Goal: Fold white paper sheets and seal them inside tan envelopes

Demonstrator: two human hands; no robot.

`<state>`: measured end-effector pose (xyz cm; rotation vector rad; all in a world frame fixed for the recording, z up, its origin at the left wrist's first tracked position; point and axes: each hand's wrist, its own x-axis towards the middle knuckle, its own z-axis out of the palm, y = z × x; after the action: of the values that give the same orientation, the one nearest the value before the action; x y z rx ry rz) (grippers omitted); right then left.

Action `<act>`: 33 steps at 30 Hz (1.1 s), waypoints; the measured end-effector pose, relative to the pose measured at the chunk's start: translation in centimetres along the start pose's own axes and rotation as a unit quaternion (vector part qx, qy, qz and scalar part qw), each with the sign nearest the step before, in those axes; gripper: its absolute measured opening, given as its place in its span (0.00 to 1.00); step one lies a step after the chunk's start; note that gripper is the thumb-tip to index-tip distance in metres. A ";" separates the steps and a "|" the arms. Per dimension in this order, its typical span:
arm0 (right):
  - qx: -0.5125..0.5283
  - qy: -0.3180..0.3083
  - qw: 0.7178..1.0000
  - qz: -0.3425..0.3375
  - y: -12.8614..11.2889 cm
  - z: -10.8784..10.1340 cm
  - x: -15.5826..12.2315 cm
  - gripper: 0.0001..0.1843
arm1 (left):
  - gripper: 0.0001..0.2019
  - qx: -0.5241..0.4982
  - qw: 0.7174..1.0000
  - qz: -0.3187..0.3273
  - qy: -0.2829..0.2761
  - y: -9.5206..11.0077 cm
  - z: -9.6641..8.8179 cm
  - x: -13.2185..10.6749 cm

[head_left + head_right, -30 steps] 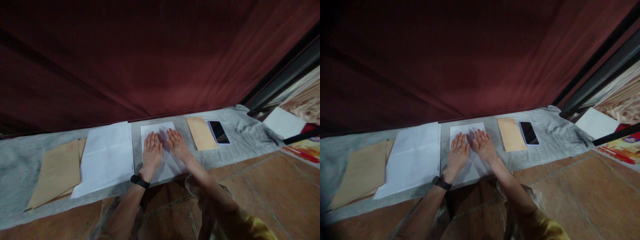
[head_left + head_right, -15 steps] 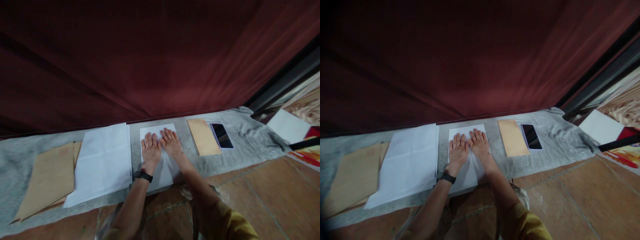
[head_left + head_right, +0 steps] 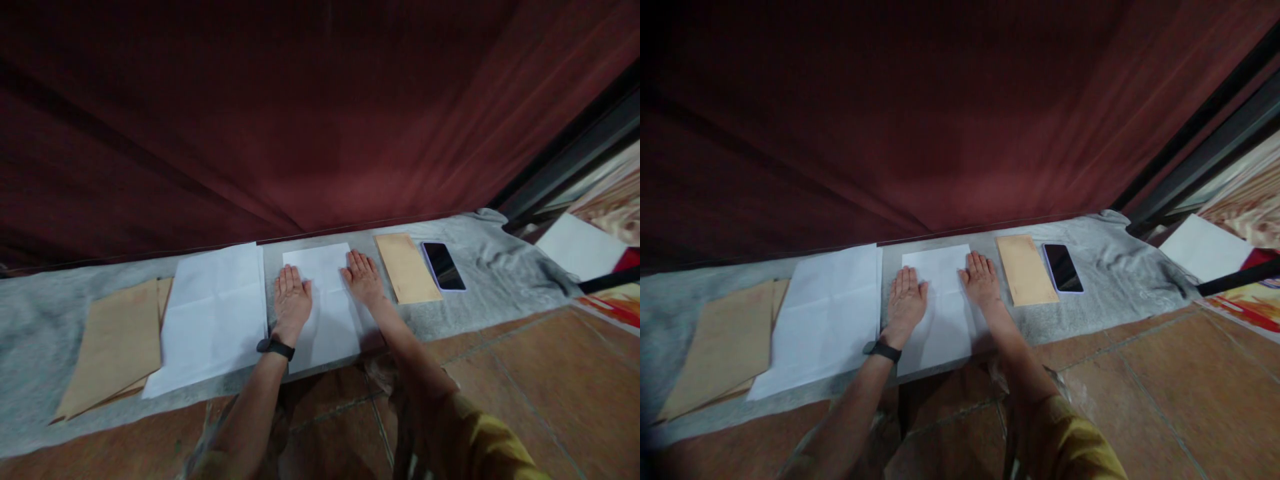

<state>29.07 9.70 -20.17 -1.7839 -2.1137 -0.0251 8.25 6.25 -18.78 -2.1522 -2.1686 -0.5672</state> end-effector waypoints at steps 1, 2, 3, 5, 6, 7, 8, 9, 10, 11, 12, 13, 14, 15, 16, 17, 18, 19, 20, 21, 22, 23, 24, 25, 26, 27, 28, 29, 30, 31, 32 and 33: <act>0.004 0.005 1.000 0.007 0.1 -0.3 -0.2 0.33 | 0.30 0.000 1.000 0.003 -0.001 0.1 -0.5 -0.1; 0.008 0.009 1.000 0.014 0.0 -0.7 -0.5 0.33 | 0.30 0.000 1.000 0.010 -0.001 0.4 -1.0 -0.4; 0.015 0.013 1.000 0.018 -0.3 -1.1 -1.0 0.33 | 0.30 -0.002 1.000 0.021 0.001 0.8 -1.5 -0.7; 0.033 0.016 0.999 0.006 -1.6 -2.0 -2.4 0.33 | 0.30 -0.013 0.998 0.059 0.000 1.7 -2.4 -1.9; 0.049 0.012 0.999 -0.013 -2.4 -2.3 -3.4 0.34 | 0.30 -0.019 0.997 0.079 -0.005 2.3 -2.7 -2.7; 0.067 0.004 0.997 -0.039 -3.3 -2.7 -4.5 0.33 | 0.30 -0.024 0.995 0.101 -0.013 2.8 -2.9 -3.6; 0.082 -0.011 0.994 -0.066 -4.1 -2.9 -5.7 0.33 | 0.30 -0.028 0.992 0.124 -0.025 3.3 -3.1 -4.6; 0.092 -0.027 0.992 -0.087 -4.8 -3.1 -6.8 0.32 | 0.31 -0.028 0.988 0.147 -0.038 3.6 -3.1 -5.6; 0.097 -0.044 0.989 -0.102 -5.3 -3.2 -7.9 0.32 | 0.31 -0.026 0.985 0.162 -0.049 3.9 -3.0 -6.6; 0.095 -0.053 0.988 -0.108 -5.6 -3.2 -8.8 0.32 | 0.32 -0.021 0.983 0.173 -0.060 4.0 -2.9 -7.4; 0.089 -0.057 0.988 -0.112 -5.7 -3.2 -9.5 0.32 | 0.32 -0.015 0.981 0.181 -0.069 4.0 -2.8 -8.1; 0.080 -0.058 0.988 -0.115 -5.7 -3.2 -10.0 0.32 | 0.32 -0.009 0.980 0.183 -0.076 3.9 -2.7 -8.7; 0.069 -0.056 0.989 -0.117 -5.5 -3.2 -10.4 0.32 | 0.31 -0.003 0.980 0.184 -0.082 3.8 -2.6 -9.1; 0.059 -0.052 0.990 -0.120 -5.3 -3.1 -10.6 0.32 | 0.30 0.002 0.979 0.183 -0.086 3.6 -2.6 -9.3; 0.050 -0.047 0.990 -0.123 -5.0 -3.1 -10.7 0.32 | 0.29 0.005 0.980 0.181 -0.088 3.3 -2.6 -9.5; 0.043 -0.043 0.990 -0.125 -4.7 -3.1 -10.8 0.32 | 0.29 0.009 0.980 0.178 -0.088 3.0 -2.6 -9.6; 0.036 -0.040 0.991 -0.125 -4.4 -3.2 -10.8 0.32 | 0.28 0.011 0.981 0.175 -0.086 2.7 -2.6 -9.7; 0.030 -0.037 0.991 -0.124 -4.2 -3.2 -10.8 0.33 | 0.28 0.013 0.982 0.172 -0.081 2.4 -2.7 -9.8; 0.023 -0.035 0.992 -0.122 -3.9 -3.3 -10.8 0.33 | 0.28 0.016 0.983 0.169 -0.076 2.1 -2.7 -9.8; 0.018 -0.034 0.992 -0.120 -3.7 -3.4 -10.8 0.34 | 0.29 0.019 0.983 0.166 -0.072 1.9 -2.7 -9.9; 0.013 -0.035 0.992 -0.118 -3.4 -3.5 -10.9 0.34 | 0.30 0.022 0.984 0.163 -0.068 1.6 -2.8 -10.0; 0.009 -0.035 0.993 -0.115 -3.1 -3.6 -10.9 0.34 | 0.30 0.026 0.985 0.160 -0.065 1.3 -2.8 -10.1; 0.006 -0.037 0.993 -0.111 -2.9 -3.7 -11.0 0.34 | 0.31 0.029 0.985 0.157 -0.062 1.0 -2.9 -10.2; 0.004 -0.039 0.993 -0.109 -2.5 -3.8 -11.0 0.33 | 0.32 0.031 0.986 0.153 -0.060 0.7 -3.0 -10.3; 0.002 -0.041 0.993 -0.107 -2.2 -3.9 -11.1 0.33 | 0.33 0.032 0.987 0.150 -0.058 0.4 -3.1 -10.4; 0.001 -0.043 0.994 -0.104 -1.8 -4.0 -11.1 0.33 | 0.34 0.032 0.987 0.146 -0.055 0.1 -3.3 -10.4; 0.001 -0.045 0.994 -0.101 -1.4 -4.1 -11.2 0.33 | 0.34 0.030 0.988 0.143 -0.053 -0.1 -3.5 -10.5; 0.001 -0.046 0.994 -0.098 -1.1 -4.1 -11.3 0.32 | 0.35 0.029 0.988 0.141 -0.051 -0.4 -3.7 -10.6; 0.002 -0.047 0.994 -0.095 -0.7 -4.2 -11.3 0.32 | 0.36 0.027 0.988 0.141 -0.049 -0.6 -4.0 -10.8; 0.002 -0.047 0.995 -0.092 -0.3 -4.3 -11.4 0.32 | 0.37 0.026 0.988 0.148 -0.048 -0.8 -4.3 -10.9; 0.002 -0.048 0.995 -0.091 0.0 -4.4 -11.5 0.31 | 0.37 0.025 0.985 0.162 -0.052 -0.9 -4.6 -11.1; 0.004 -0.048 0.995 -0.091 0.3 -4.4 -11.6 0.31 | 0.38 0.022 0.981 0.183 -0.062 -1.0 -4.9 -11.3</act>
<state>32.03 -2.35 -19.51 -1.6119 -2.3363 0.0213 6.65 -5.95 -17.52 -2.5336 -1.7432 -0.3641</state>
